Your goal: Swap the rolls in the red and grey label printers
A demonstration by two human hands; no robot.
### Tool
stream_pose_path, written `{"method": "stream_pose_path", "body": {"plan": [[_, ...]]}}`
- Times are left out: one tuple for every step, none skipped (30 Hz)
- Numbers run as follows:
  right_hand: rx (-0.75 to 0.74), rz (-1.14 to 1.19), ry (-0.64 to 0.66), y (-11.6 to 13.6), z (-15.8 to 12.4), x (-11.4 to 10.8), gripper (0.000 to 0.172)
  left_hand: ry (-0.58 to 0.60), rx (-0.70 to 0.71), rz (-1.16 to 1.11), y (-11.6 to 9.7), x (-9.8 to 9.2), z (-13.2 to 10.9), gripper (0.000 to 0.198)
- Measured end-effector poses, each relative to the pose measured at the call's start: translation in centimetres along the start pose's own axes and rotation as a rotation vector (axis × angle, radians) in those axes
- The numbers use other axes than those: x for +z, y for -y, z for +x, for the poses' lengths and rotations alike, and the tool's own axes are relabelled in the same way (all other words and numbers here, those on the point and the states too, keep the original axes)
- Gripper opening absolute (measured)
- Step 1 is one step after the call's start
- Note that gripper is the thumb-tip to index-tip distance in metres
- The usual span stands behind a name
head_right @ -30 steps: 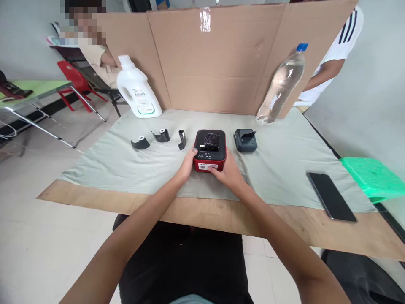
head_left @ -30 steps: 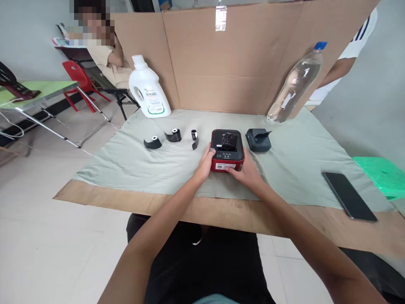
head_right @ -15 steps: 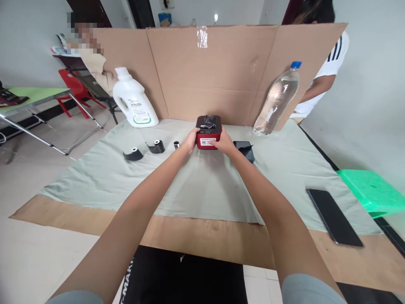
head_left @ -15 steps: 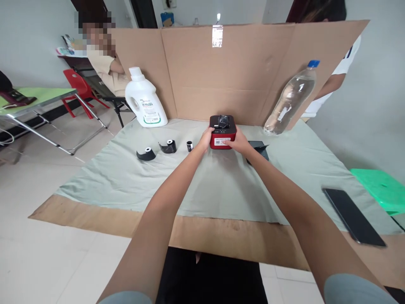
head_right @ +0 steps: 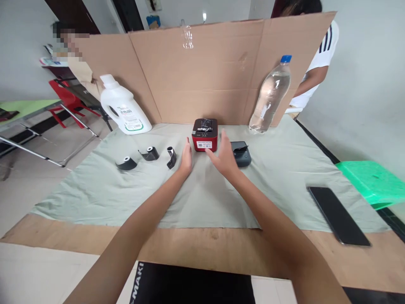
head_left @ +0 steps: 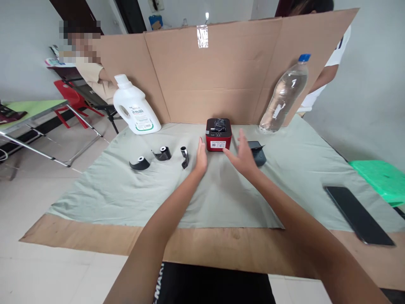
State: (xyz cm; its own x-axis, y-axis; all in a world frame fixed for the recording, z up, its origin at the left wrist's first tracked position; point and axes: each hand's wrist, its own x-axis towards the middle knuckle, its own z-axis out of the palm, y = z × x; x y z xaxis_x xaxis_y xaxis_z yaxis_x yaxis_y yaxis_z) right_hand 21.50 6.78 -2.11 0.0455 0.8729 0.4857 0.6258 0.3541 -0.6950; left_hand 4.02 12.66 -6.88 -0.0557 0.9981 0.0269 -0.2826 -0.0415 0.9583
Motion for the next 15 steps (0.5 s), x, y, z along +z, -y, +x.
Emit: {"method": "stream_pose_path", "body": {"plan": [[-0.066,-0.069,-0.073,-0.2,-1.7,-1.4,0.093,0.011,0.042,0.057,0.4,-0.8,-1.9,0.060],[-0.090,-0.149,-0.164,-0.7,-3.2,-2.9,0.089,0.057,0.051,0.101,0.6,-1.5,-3.7,0.063],[-0.071,-0.221,-0.255,-1.5,-4.7,-4.1,0.089,0.121,0.040,0.138,0.8,-2.2,-5.4,0.063],[-0.006,-0.280,-0.314,-2.5,-5.9,-5.1,0.093,0.170,0.027,0.161,0.8,-2.8,-6.9,0.063],[0.083,-0.338,-0.337,-3.6,-6.8,-5.8,0.101,0.202,0.014,0.179,0.7,-3.3,-8.2,0.062],[0.176,-0.387,-0.298,-4.7,-7.4,-6.2,0.111,0.221,0.001,0.189,0.5,-3.7,-9.2,0.061],[0.262,-0.426,-0.244,-5.6,-7.7,-6.2,0.119,0.224,-0.008,0.196,0.2,-3.9,-9.9,0.060],[0.337,-0.459,-0.187,-6.3,-7.7,-6.0,0.124,0.223,-0.011,0.205,0.0,-4.1,-10.3,0.060],[0.395,-0.486,-0.141,-6.8,-7.4,-5.6,0.127,0.222,-0.011,0.218,-0.1,-4.1,-10.6,0.060],[0.441,-0.512,-0.113,-7.0,-6.9,-5.1,0.127,0.226,-0.007,0.238,-0.3,-4.0,-10.7,0.060],[0.474,-0.535,-0.094,-7.0,-6.3,-4.5,0.128,0.232,0.000,0.265,-0.3,-4.0,-10.7,0.060],[0.498,-0.552,-0.082,-6.8,-5.7,-4.0,0.126,0.238,0.009,0.294,-0.3,-3.8,-10.6,0.059],[0.516,-0.562,-0.079,-6.3,-5.0,-3.4,0.122,0.245,0.018,0.324,-0.3,-3.8,-10.5,0.059],[0.529,-0.569,-0.088,-5.8,-4.5,-2.9,0.116,0.251,0.028,0.353,-0.2,-3.7,-10.5,0.058],[0.539,-0.571,-0.109,-5.2,-4.2,-2.6,0.108,0.255,0.042,0.379,-0.1,-3.7,-10.5,0.057]]}}
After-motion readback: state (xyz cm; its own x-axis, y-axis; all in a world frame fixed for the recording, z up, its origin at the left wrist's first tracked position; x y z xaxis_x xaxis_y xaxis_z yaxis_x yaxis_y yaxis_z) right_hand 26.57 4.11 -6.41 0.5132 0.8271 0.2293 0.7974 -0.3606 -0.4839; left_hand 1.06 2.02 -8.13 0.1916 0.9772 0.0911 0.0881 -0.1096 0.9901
